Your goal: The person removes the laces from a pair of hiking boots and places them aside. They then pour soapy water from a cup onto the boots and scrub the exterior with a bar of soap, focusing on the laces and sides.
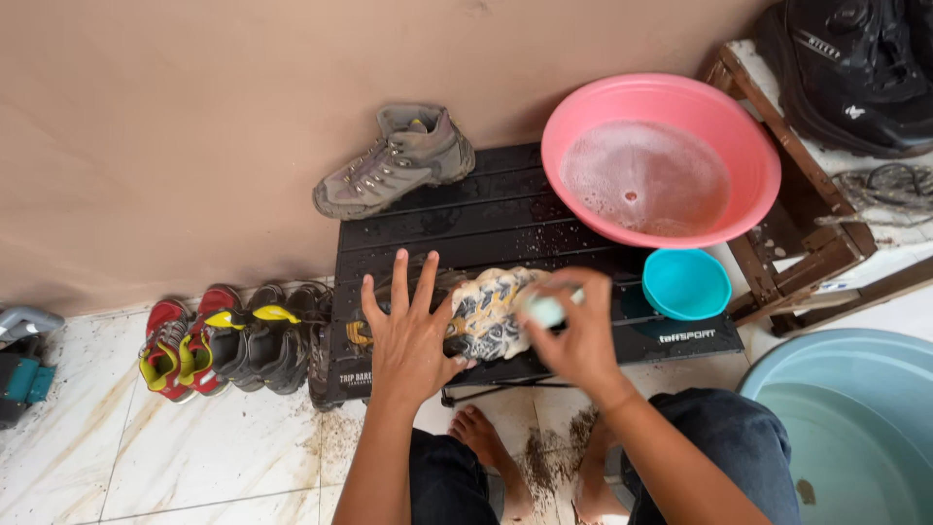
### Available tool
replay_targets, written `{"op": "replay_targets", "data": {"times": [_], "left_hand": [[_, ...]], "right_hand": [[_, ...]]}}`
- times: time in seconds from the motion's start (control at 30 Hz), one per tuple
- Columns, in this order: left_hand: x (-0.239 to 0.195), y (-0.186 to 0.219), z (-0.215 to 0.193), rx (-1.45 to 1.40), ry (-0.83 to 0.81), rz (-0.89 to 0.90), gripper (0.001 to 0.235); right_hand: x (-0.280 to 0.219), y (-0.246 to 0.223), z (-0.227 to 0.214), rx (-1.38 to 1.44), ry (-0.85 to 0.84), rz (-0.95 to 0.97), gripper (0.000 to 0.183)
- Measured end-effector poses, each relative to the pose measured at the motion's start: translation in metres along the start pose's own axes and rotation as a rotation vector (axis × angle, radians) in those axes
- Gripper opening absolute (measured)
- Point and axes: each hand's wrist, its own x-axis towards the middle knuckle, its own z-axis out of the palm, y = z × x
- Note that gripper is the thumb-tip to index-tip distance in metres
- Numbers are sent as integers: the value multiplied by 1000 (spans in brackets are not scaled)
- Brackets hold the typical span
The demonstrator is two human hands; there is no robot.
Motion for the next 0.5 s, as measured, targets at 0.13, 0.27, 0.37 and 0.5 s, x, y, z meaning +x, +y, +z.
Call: {"op": "replay_targets", "data": {"times": [0.13,0.27,0.37,0.5], "left_hand": [[0,3,-3,9,18,10,108],[2,4,0,49,4,-6,106],[2,3,-1,64,3,-21,105],[0,2,-4,55,-17,-19,105]], "right_hand": [[-8,17,4,-186,181,173,42],[-11,3,-4,-74,-19,-24,34],[-15,18,5,-119,62,26,37],[-19,26,-7,-30,-27,-9,44]]}}
